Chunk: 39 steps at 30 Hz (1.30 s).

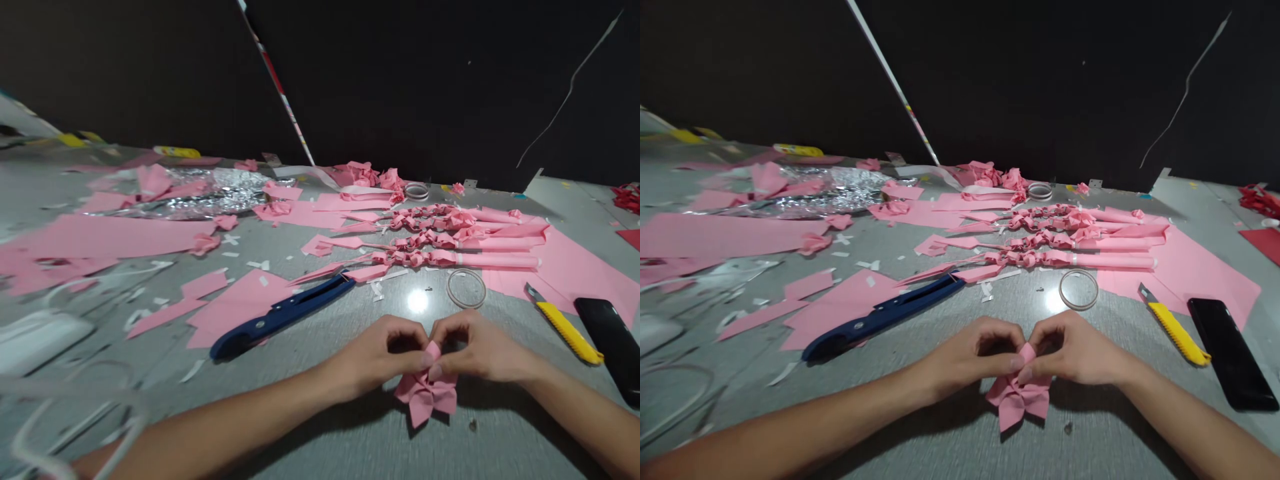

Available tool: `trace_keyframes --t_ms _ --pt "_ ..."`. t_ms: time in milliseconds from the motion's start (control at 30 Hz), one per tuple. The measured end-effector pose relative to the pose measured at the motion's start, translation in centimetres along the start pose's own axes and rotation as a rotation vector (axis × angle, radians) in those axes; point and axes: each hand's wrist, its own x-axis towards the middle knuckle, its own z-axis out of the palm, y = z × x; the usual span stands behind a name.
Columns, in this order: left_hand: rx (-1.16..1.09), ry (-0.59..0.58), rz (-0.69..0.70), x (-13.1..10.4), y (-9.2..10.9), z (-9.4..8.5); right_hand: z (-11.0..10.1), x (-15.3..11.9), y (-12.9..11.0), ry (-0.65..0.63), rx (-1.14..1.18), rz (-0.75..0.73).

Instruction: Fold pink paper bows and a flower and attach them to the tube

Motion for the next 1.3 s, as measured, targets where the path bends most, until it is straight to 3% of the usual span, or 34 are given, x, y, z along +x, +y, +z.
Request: trace_keyframes --t_ms 433,833,1100,1300 --pt "-0.003 0.041 0.026 0.19 0.08 0.07 -0.36 0.40 0.54 -0.094 0.151 0.003" --pt "-0.173 0.191 0.048 0.11 0.25 0.31 -0.08 0.60 0.54 0.089 0.287 0.002" --pt "-0.024 0.032 0.036 0.20 0.67 0.00 -0.13 0.57 0.66 0.060 0.279 -0.002" --pt "0.123 0.023 0.081 0.18 0.34 -0.15 0.14 0.61 0.76 0.028 0.262 0.008"
